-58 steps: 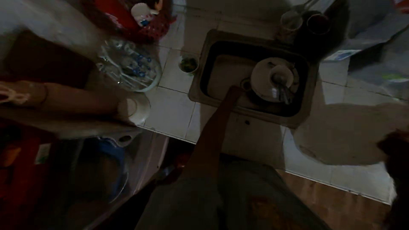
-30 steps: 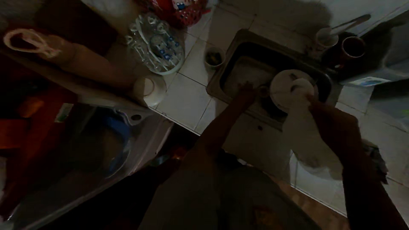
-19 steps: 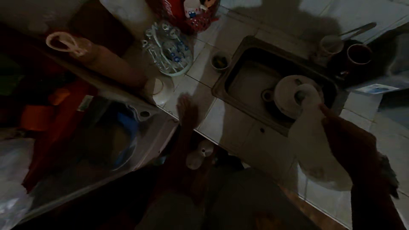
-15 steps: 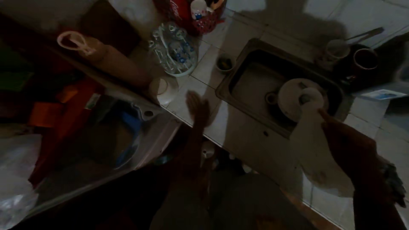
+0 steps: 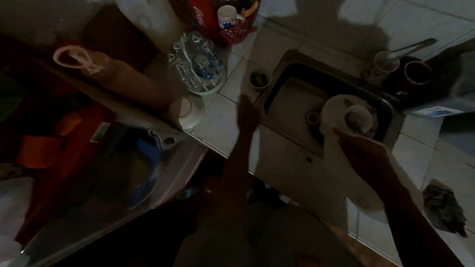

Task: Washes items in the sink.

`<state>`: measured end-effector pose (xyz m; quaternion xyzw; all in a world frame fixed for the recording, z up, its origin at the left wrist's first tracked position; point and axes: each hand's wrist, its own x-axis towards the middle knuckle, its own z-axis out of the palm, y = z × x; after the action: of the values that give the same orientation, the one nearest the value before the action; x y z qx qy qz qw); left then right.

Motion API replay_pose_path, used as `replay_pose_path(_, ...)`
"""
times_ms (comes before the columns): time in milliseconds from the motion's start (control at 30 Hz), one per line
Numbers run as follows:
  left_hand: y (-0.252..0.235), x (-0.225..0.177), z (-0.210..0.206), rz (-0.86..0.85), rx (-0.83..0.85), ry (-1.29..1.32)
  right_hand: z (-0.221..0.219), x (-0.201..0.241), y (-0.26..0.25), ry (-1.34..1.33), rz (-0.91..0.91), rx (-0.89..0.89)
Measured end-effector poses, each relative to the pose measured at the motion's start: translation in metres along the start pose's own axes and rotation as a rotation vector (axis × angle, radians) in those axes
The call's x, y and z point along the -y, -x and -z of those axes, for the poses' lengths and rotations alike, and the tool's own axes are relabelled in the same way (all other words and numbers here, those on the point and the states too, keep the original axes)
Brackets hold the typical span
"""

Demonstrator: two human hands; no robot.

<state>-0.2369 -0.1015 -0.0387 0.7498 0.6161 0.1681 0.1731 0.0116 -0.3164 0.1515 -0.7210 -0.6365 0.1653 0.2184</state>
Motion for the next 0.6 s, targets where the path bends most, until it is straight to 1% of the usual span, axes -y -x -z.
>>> replay_pose_path(67,0.005,-0.053,-0.023,-0.082,0.121,0.029,-0.006,0.007,-0.013,0.013,-0.098,0.122)
replay_pose_path(133,0.007,-0.085,-0.037,-0.186,0.292,0.066,-0.014,0.014,-0.028,0.045,-0.177,0.236)
replay_pose_path(167,0.004,-0.096,-0.038,-0.175,0.372,0.161,-0.02,0.015,-0.036,0.063,-0.201,0.275)
replay_pose_path(233,-0.006,-0.117,-0.031,-0.039,0.521,0.452,-0.03,0.014,-0.05,0.079,-0.253,0.36)
replay_pose_path(300,-0.016,-0.129,-0.034,0.143,0.645,0.679,-0.035,0.013,-0.06,0.091,-0.295,0.42)
replay_pose_path(333,-0.02,-0.133,-0.037,0.195,0.693,0.77,-0.037,0.013,-0.064,0.096,-0.31,0.432)
replay_pose_path(400,-0.023,-0.141,-0.034,0.255,0.763,0.863,-0.038,0.014,-0.069,0.111,-0.342,0.466)
replay_pose_path(467,-0.024,-0.152,-0.023,0.232,0.778,0.829,-0.035,0.012,-0.068,0.107,-0.344,0.432)
replay_pose_path(533,-0.024,-0.172,-0.007,0.115,0.748,0.644,-0.028,0.007,-0.061,0.091,-0.326,0.357)
replay_pose_path(600,-0.02,-0.184,-0.002,-0.039,0.655,0.464,-0.021,0.004,-0.056,0.083,-0.29,0.298)
